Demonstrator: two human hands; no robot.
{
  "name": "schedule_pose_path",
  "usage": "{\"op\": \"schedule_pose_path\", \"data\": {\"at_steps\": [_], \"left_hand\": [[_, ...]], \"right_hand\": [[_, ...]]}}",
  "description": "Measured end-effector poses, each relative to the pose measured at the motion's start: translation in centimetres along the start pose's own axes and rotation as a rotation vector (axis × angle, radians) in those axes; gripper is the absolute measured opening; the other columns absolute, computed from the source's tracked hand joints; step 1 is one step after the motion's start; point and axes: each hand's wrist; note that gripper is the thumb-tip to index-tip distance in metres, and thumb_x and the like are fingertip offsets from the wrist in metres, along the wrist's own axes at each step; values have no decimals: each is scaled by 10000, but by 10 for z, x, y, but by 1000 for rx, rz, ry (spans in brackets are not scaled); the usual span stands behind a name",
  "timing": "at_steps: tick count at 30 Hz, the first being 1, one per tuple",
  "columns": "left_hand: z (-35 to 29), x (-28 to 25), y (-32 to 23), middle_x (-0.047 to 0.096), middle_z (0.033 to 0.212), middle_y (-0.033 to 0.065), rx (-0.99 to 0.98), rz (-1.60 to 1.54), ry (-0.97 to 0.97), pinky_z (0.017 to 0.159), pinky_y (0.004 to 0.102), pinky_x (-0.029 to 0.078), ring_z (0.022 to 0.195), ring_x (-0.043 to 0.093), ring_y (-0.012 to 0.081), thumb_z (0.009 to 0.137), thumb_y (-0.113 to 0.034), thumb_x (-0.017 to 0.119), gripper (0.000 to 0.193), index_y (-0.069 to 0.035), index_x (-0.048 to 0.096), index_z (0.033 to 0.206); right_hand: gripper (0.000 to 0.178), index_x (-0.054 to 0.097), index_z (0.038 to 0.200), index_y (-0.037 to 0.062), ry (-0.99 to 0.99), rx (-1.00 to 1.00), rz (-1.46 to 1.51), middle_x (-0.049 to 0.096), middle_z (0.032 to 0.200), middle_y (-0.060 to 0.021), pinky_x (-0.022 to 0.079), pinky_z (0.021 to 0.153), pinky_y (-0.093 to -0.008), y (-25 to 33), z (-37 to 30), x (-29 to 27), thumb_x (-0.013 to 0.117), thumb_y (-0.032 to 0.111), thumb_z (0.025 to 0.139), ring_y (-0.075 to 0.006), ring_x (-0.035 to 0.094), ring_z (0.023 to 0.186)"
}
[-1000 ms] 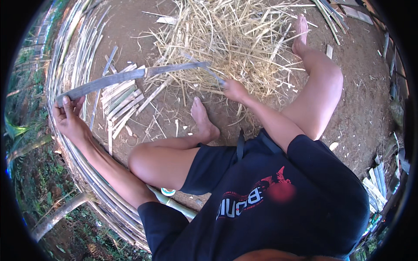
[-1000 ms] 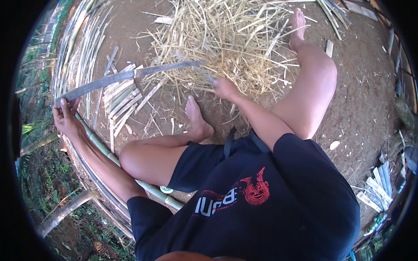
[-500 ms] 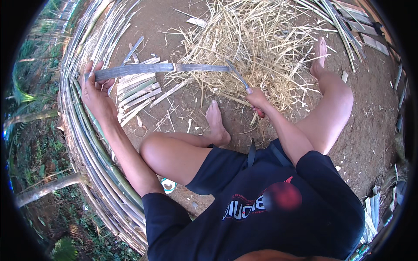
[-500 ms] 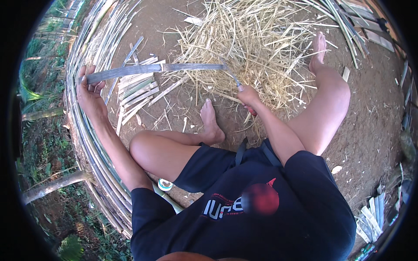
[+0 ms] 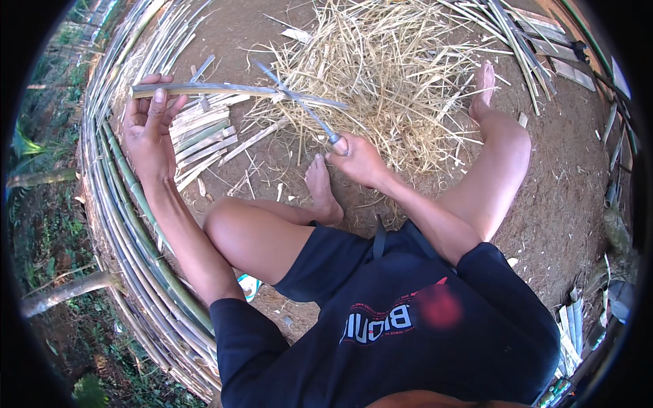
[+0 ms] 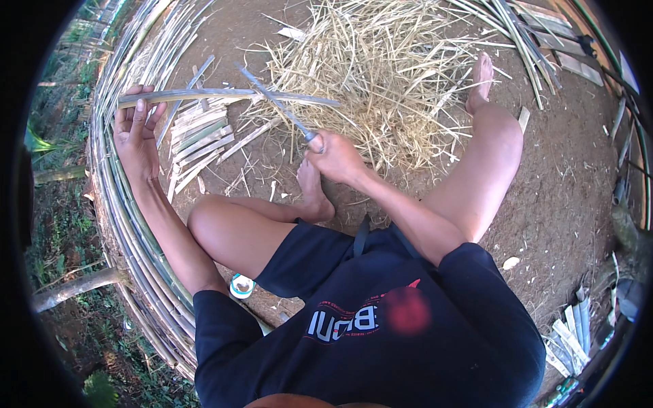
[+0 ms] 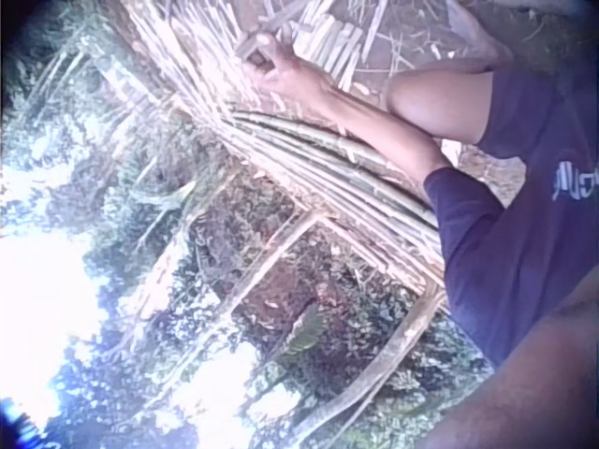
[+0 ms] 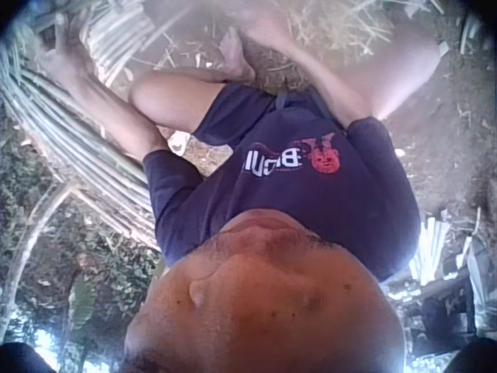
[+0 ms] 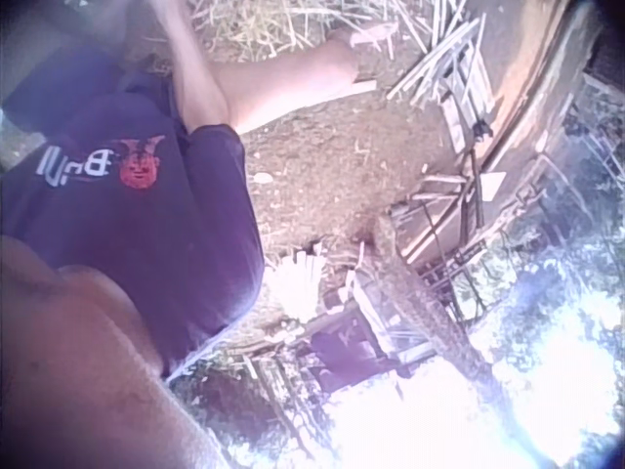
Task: The person sits on the ground and uses a machete to split long bamboo poles into thin strips. They hold the bamboo with one hand and strike it with the machete in the other, creating a pile of processed bamboo strips.
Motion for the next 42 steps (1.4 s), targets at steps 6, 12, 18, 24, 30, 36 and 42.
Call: {"op": "schedule_pose_path", "data": {"at_steps": [6, 12, 18, 24, 30, 36, 42], "left_hand": [[-24, 27, -24, 624, 1126, 180, 63, 189, 14, 873, 354, 571, 1058, 613, 237, 935, -85, 601, 286, 55, 561, 1182], [-37, 26, -19, 620, 1128, 192, 114, 238, 44, 869, 374, 579, 1057, 617, 249, 942, -56, 577, 273, 46, 547, 1194], [-34, 19, -15, 609, 1156, 193, 147, 245, 150, 888, 375, 563, 1107, 597, 263, 939, -78, 590, 320, 43, 511, 1224], [-42, 19, -17, 603, 1161, 182, 184, 226, 237, 909, 399, 547, 1110, 586, 264, 928, -135, 619, 318, 23, 545, 1194], [-49, 13, -16, 600, 1111, 203, 196, 190, 249, 951, 416, 490, 1050, 598, 292, 904, -76, 630, 295, 47, 534, 1155], [-53, 5, -11, 624, 1067, 191, 309, 254, 309, 958, 450, 477, 1044, 613, 290, 887, -122, 668, 317, 32, 556, 1140], [-45, 14, -8, 603, 1137, 203, 196, 199, 180, 916, 430, 525, 1063, 602, 299, 889, -104, 660, 306, 26, 568, 1151]], "right_hand": [[106, 577, 902, 43, 96, 49, -44, 586, 675, -68, 447, 545, -343, 17, 3, -2, 598, 144, 876, -156, 543, 584], [76, 595, 921, 45, 66, -28, 3, 595, 683, -71, 459, 505, -340, 7, 3, -6, 578, 89, 861, -161, 571, 547], [60, 591, 890, 38, 42, 29, 40, 562, 591, -104, 450, 497, -374, 6, 17, -15, 572, 77, 849, -196, 571, 514], [115, 589, 947, 27, 59, -96, -22, 612, 693, -131, 468, 517, -388, -5, 18, -11, 563, 76, 846, -224, 601, 565], [72, 575, 895, 34, 38, -284, -63, 596, 666, -129, 454, 541, -423, 14, 3, -16, 566, 78, 840, -247, 583, 549], [223, 617, 1043, 47, 144, 61, -12, 600, 676, -151, 493, 586, -389, -4, 5, -19, 543, 99, 839, -228, 616, 617], [178, 608, 974, 22, 67, 52, 94, 637, 711, -176, 505, 594, -402, 2, 9, -13, 558, 113, 830, -264, 654, 640]]}}
Point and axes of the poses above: each hand's wrist, its own z-axis towards the middle knuckle, its own x-axis out of the palm, y = z × x
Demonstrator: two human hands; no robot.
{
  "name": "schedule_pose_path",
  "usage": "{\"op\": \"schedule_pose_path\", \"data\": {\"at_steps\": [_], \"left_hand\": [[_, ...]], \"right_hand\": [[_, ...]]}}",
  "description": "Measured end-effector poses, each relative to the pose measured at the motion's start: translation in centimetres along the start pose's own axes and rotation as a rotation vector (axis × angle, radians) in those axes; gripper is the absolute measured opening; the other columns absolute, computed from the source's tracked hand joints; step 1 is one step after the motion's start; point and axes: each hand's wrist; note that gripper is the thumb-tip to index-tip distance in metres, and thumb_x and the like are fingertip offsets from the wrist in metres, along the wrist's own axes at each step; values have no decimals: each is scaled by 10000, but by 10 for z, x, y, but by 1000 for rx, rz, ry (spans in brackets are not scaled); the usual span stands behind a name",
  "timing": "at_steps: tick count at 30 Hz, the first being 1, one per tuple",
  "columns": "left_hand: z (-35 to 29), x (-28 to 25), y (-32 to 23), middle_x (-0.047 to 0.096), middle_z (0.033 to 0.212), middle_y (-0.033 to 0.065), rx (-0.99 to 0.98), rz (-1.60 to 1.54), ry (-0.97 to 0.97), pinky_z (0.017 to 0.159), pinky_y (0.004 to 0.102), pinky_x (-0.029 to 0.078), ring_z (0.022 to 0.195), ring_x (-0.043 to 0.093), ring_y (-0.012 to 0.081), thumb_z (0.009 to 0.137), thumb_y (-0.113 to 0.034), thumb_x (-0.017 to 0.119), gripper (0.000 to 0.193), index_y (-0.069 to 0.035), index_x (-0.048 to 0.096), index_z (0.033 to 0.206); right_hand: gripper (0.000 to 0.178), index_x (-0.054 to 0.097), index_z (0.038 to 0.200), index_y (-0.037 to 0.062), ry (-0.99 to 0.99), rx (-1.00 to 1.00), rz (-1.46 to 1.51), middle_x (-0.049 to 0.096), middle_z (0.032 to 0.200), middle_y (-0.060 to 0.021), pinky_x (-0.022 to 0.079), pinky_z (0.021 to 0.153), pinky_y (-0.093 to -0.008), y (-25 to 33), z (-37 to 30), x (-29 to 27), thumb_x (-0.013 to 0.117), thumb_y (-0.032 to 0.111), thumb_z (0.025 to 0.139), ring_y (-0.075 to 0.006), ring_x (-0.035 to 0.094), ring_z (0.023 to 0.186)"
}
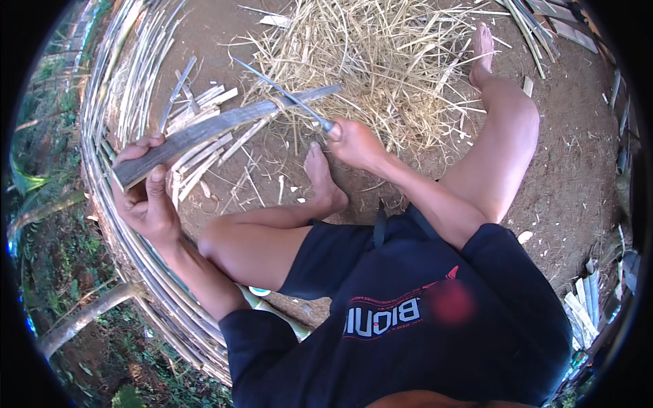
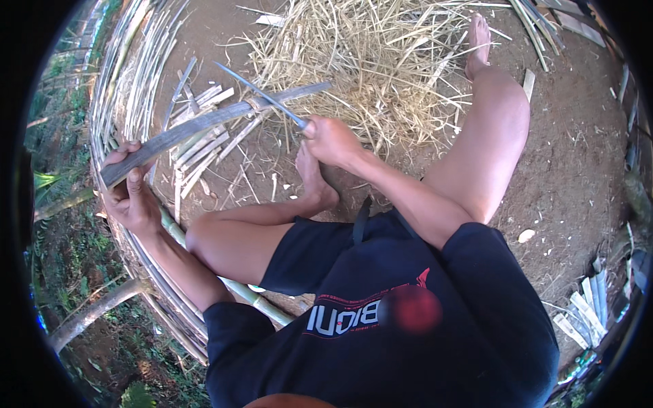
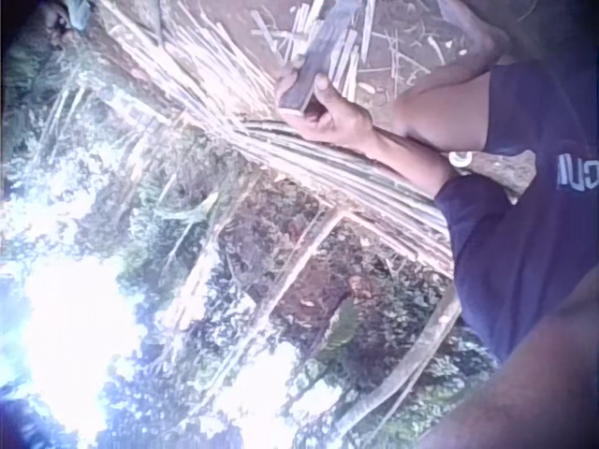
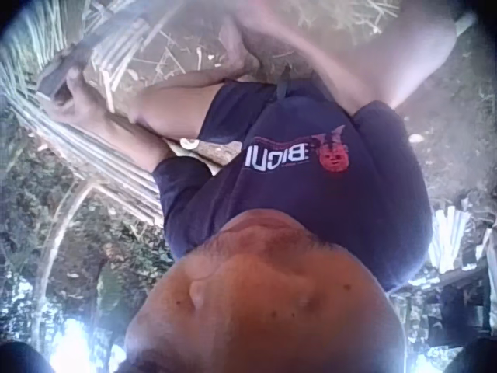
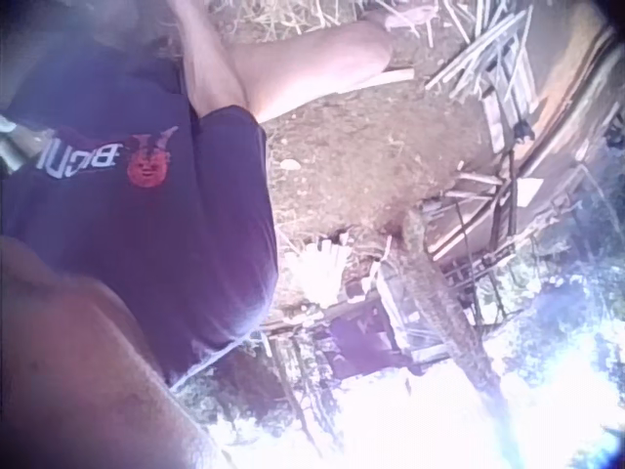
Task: The person sits on the ground and uses a machete to split long bamboo poles into thin strips. They hold the bamboo with one hand and strike it with the machete in the other, creating a pile of processed bamboo strips.
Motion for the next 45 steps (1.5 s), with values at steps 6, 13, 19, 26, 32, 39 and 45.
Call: {"op": "schedule_pose_path", "data": {"at_steps": [6, 13, 19, 26, 32, 39, 45], "left_hand": [[10, -1, 7, 603, 1112, 208, 136, 2, 18, 845, 379, 582, 1062, 599, 277, 890, -132, 669, 308, 23, 570, 1137], [7, 3, 11, 606, 1106, 208, 102, -10, -41, 818, 381, 605, 1060, 613, 283, 920, -94, 613, 232, 34, 567, 1109], [13, -2, 15, 630, 1004, 188, 103, 58, -220, 681, 351, 623, 892, 657, 242, 887, -66, 664, 230, 66, 571, 1051], [26, 37, -2, 633, 783, 105, 63, 158, -405, 483, 252, 546, 602, 609, 128, 879, -91, 695, 182, 26, 576, 952], [15, 50, -15, 630, 763, 126, 68, 224, -405, 448, 253, 530, 533, 612, 142, 907, -101, 662, 192, 36, 536, 953], [14, 62, -16, 642, 783, 148, 72, 262, -427, 410, 245, 481, 515, 617, 142, 920, -83, 638, 218, 55, 496, 1011], [5, 71, -18, 633, 793, 173, 93, 272, -456, 436, 250, 571, 561, 635, 162, 910, -84, 642, 250, 72, 489, 1032]], "right_hand": [[174, 609, 982, -11, -66, -317, -138, 636, 660, -177, 496, 516, -423, 4, -12, 12, 528, 106, 882, -274, 622, 522], [186, 598, 990, -15, -46, -425, -59, 651, 701, -188, 491, 522, -395, -17, -16, 22, 589, 77, 828, -247, 636, 555], [163, 602, 948, 26, -89, 133, -28, 587, 657, -100, 478, 577, -355, -40, 16, 10, 621, 131, 825, -181, 578, 587], [113, 547, 810, 51, -123, -194, -16, 535, 594, -56, 417, 518, -347, -4, -1, 9, 643, 111, 808, -153, 522, 540], [171, 505, 797, 46, -39, -350, 99, 541, 565, -101, 412, 477, -387, 46, -22, 13, 668, 97, 790, -194, 565, 473], [86, 513, 841, 33, -73, -230, 14, 545, 586, -130, 459, 524, -400, 31, 7, 10, 571, 90, 812, -226, 588, 519], [70, 541, 876, 35, -9, -420, -36, 591, 600, -128, 466, 497, -370, 57, -19, 1, 557, 76, 821, -205, 613, 533]]}}
Point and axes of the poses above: each hand's wrist, its own z-axis towards the middle knuckle, its own x-axis out of the palm, y = z × x
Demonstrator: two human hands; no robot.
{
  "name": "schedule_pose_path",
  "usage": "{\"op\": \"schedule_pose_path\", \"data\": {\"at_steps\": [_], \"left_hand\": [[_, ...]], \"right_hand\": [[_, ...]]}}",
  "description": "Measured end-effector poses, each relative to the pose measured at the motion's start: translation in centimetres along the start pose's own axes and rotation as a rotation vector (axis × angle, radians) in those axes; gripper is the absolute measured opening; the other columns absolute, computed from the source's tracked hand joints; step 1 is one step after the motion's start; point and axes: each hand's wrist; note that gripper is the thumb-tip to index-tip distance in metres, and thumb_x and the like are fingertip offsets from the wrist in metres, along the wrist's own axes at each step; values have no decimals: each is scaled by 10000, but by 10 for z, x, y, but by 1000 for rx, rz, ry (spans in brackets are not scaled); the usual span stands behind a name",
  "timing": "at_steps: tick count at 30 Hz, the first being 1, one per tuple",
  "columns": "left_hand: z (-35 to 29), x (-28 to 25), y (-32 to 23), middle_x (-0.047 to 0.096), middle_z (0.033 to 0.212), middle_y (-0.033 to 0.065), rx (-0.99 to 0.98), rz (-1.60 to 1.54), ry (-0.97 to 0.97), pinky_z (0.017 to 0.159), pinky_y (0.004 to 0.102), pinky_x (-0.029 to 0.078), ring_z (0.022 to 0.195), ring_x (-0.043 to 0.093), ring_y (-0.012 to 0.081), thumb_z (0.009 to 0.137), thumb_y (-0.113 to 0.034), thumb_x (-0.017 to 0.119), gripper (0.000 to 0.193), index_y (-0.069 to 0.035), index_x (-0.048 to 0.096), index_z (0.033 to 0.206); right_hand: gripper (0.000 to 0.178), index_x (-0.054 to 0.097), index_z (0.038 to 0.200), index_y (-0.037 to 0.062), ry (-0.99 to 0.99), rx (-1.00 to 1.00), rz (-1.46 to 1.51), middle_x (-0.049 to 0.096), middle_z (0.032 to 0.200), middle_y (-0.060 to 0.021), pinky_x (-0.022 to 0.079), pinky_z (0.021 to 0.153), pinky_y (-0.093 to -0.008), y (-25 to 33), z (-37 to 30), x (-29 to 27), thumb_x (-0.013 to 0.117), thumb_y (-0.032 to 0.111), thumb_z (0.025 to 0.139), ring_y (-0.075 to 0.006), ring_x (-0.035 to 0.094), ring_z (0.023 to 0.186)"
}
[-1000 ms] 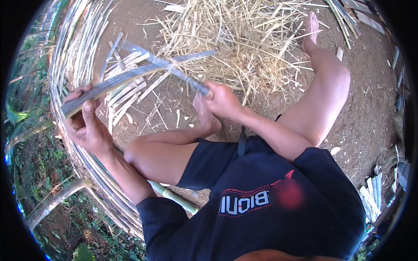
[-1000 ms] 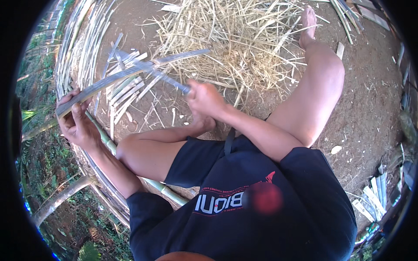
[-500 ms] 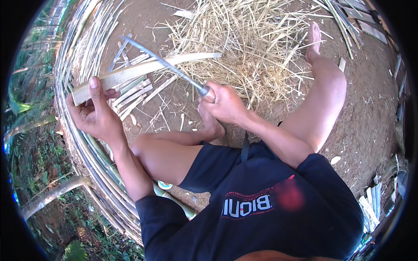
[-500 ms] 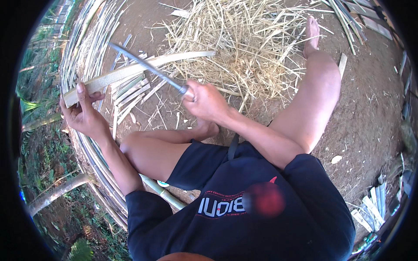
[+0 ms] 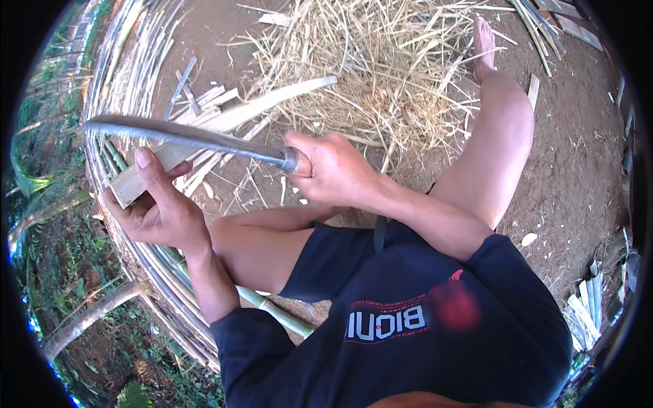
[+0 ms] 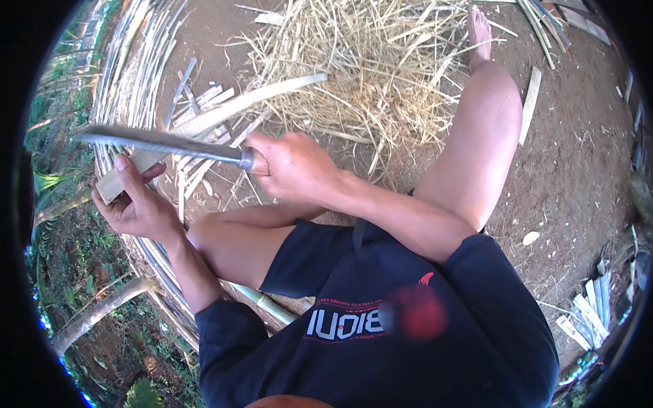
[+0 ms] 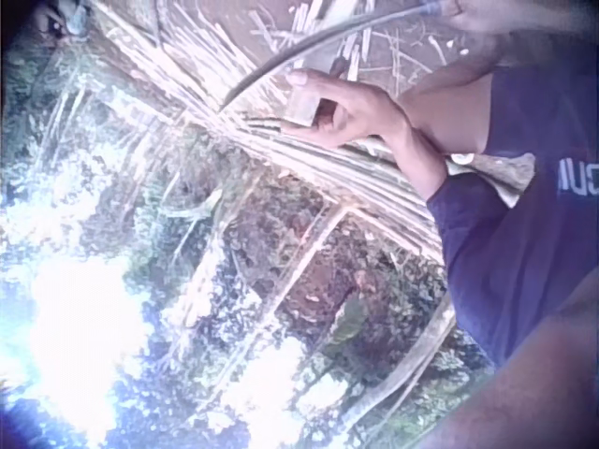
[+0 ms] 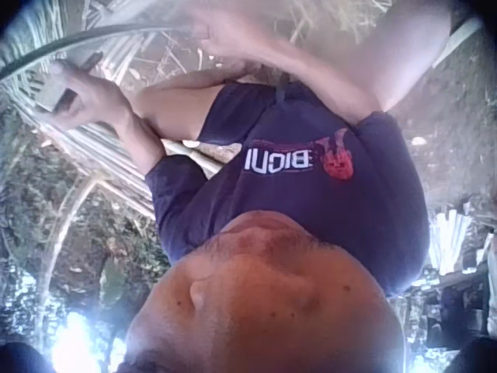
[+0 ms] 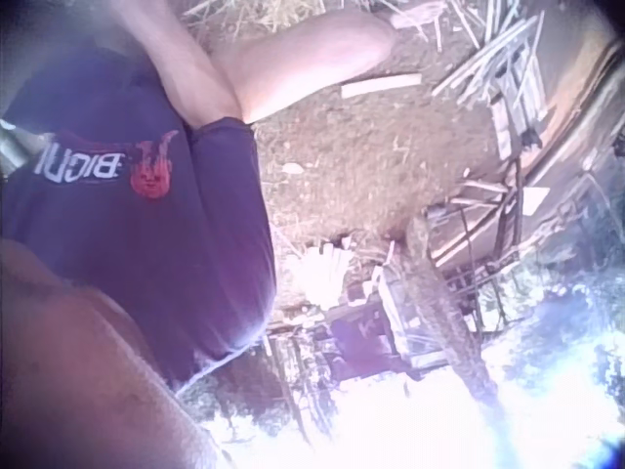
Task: The person sits on the ground and uses a machete to split long bamboo poles into thin strips. They hold the bamboo with one hand and strike it with the machete in the other, creating a pile of processed bamboo strips.
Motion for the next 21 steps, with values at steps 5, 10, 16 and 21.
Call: {"op": "schedule_pose_path", "data": {"at_steps": [5, 10, 16, 21], "left_hand": [[9, 7, 2, 639, 796, 191, 18, 8, 1, 431, 255, 564, 552, 641, 173, 910, -83, 641, 278, 88, 478, 1056], [1, 1, 4, 642, 783, 187, 35, 43, -14, 430, 266, 570, 548, 644, 180, 907, -100, 651, 302, 96, 465, 1041], [8, 3, 6, 643, 805, 206, -20, 80, 14, 457, 287, 589, 575, 652, 188, 902, -59, 643, 377, 120, 406, 1135], [3, -4, 18, 648, 784, 207, 51, 89, -34, 451, 296, 590, 574, 660, 204, 917, -96, 633, 430, 141, 380, 1173]], "right_hand": [[48, 550, 877, 38, -100, 195, -100, 617, 631, -132, 442, 457, -370, -70, 25, 8, 552, 55, 832, -222, 573, 478], [65, 544, 870, 46, -16, 54, -38, 590, 574, -128, 452, 470, -391, 3, 9, -4, 564, 52, 809, -262, 600, 483], [84, 584, 911, 32, -44, 280, -103, 607, 592, -159, 488, 505, -426, -60, 42, 2, 539, 68, 850, -255, 607, 499], [59, 578, 867, 25, -23, 67, -13, 613, 608, -168, 486, 521, -448, -19, 15, 14, 542, 60, 835, -300, 624, 526]]}}
Point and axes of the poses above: each hand's wrist, its own z-axis towards the middle knuckle, its own x-axis out of the palm, y = z × x
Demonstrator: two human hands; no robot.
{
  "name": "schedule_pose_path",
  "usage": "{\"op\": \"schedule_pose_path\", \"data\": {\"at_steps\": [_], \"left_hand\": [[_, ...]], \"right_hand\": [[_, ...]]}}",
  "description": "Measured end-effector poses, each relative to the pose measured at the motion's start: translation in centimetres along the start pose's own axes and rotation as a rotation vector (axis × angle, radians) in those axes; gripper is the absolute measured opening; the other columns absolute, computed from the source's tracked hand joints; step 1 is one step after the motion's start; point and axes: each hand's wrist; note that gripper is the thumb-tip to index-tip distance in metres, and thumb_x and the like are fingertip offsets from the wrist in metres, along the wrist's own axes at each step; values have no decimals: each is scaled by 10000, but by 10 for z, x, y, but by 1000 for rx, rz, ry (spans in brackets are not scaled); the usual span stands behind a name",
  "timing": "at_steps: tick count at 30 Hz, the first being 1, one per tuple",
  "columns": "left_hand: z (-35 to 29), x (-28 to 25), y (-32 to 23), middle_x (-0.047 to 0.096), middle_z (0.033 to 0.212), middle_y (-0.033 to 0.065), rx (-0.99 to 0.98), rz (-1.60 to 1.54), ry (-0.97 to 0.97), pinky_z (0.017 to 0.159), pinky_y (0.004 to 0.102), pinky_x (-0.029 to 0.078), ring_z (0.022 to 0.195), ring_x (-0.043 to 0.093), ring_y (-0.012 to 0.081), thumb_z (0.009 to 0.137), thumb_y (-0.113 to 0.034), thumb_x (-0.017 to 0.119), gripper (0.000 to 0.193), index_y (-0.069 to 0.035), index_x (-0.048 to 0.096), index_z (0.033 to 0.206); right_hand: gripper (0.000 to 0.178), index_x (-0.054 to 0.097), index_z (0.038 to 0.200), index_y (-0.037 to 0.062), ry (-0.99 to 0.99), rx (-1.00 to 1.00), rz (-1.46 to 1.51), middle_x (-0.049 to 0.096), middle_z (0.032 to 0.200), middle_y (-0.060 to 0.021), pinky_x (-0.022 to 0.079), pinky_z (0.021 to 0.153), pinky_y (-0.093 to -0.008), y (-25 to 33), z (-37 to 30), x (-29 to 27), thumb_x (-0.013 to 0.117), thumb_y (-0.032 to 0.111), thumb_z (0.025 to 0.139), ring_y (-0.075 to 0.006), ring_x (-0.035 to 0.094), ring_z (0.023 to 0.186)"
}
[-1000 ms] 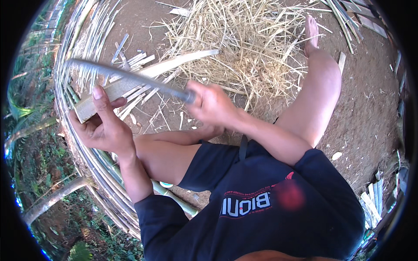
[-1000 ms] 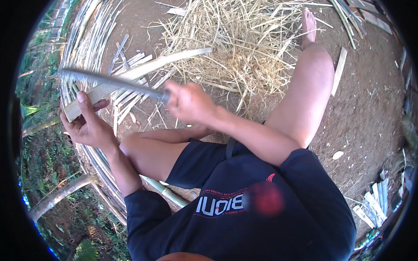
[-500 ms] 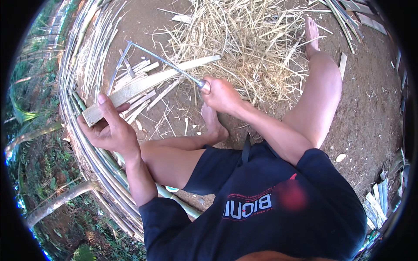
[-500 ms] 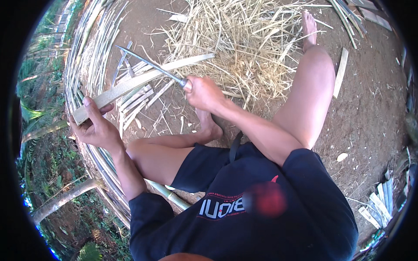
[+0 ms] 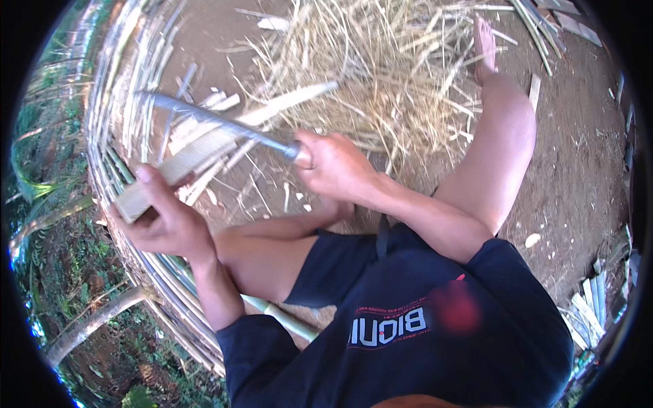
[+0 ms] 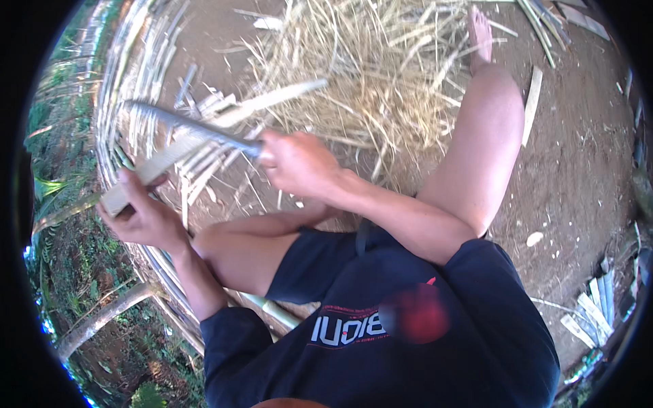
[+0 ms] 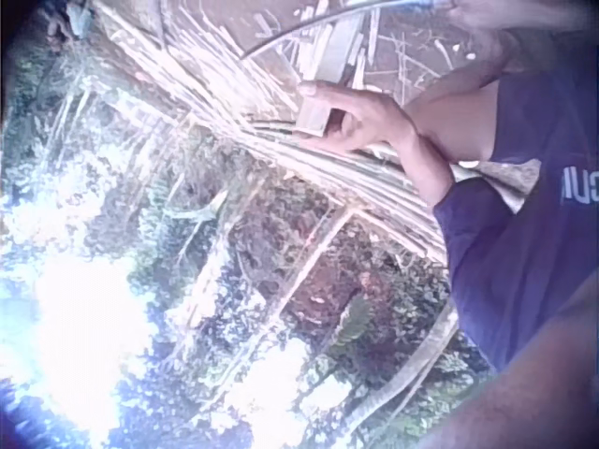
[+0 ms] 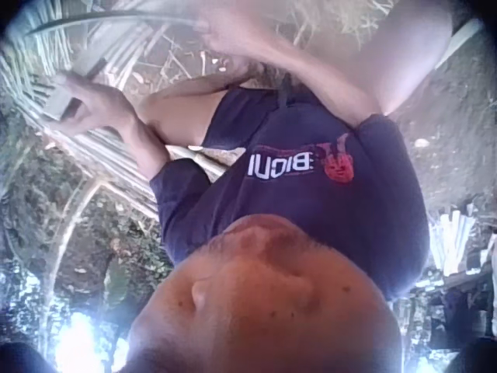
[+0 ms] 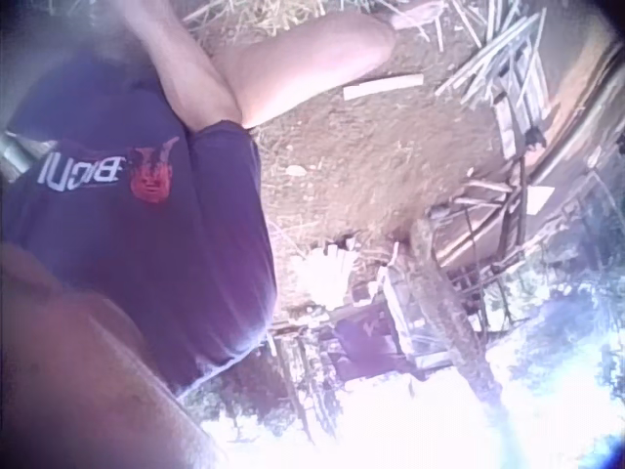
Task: The person sits on the ground and uses a machete to split long bamboo poles into thin strips. They hold the bamboo with one hand and strike it with the machete in the other, creating a pile of processed bamboo strips.
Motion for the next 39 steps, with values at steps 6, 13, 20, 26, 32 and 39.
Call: {"op": "schedule_pose_path", "data": {"at_steps": [6, 13, 20, 26, 32, 39], "left_hand": [[10, -3, 8, 648, 827, 209, -89, -39, 96, 453, 273, 571, 574, 662, 197, 914, -97, 642, 438, 127, 374, 1178], [3, 4, 7, 656, 810, 199, -18, 29, -7, 448, 267, 576, 567, 663, 196, 914, -134, 649, 330, 104, 459, 1042], [18, 2, 19, 637, 772, 167, -81, -11, -19, 464, 262, 557, 567, 641, 168, 923, -124, 636, 273, 61, 474, 1040], [9, 1, 10, 641, 799, 175, -36, 31, 19, 475, 261, 571, 570, 649, 186, 917, -146, 647, 272, 80, 508, 979], [23, 0, 31, 652, 840, 186, -80, -6, -41, 454, 259, 559, 597, 665, 173, 929, -134, 631, 300, 91, 483, 1060], [17, 3, 18, 633, 789, 166, -25, 35, 18, 476, 251, 587, 605, 652, 164, 927, -173, 637, 290, 80, 503, 971]], "right_hand": [[117, 592, 965, 41, -15, 202, -96, 589, 554, -123, 475, 458, -420, -57, 29, 3, 545, 74, 863, -252, 569, 447], [131, 598, 961, 11, 28, 89, -102, 634, 658, -165, 525, 543, -412, -14, 4, -1, 545, 50, 847, -257, 656, 589], [146, 591, 967, 18, 118, 334, -156, 642, 694, -192, 515, 514, -419, -52, 38, 4, 551, 35, 828, -291, 647, 589], [129, 571, 975, 9, -33, 108, -164, 622, 630, -149, 499, 467, -409, -75, 24, 8, 534, 53, 858, -276, 602, 491], [231, 557, 1067, -35, 153, 429, -250, 634, 733, -173, 533, 587, -429, -73, 43, -7, 551, 73, 863, -293, 649, 655], [153, 598, 992, 40, 71, 343, -169, 638, 746, -164, 519, 642, -424, -103, 26, 0, 561, 79, 849, -267, 657, 701]]}}
Point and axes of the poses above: each hand's wrist, its own z-axis towards the middle knuckle, its own x-axis out of the palm, y = z × x
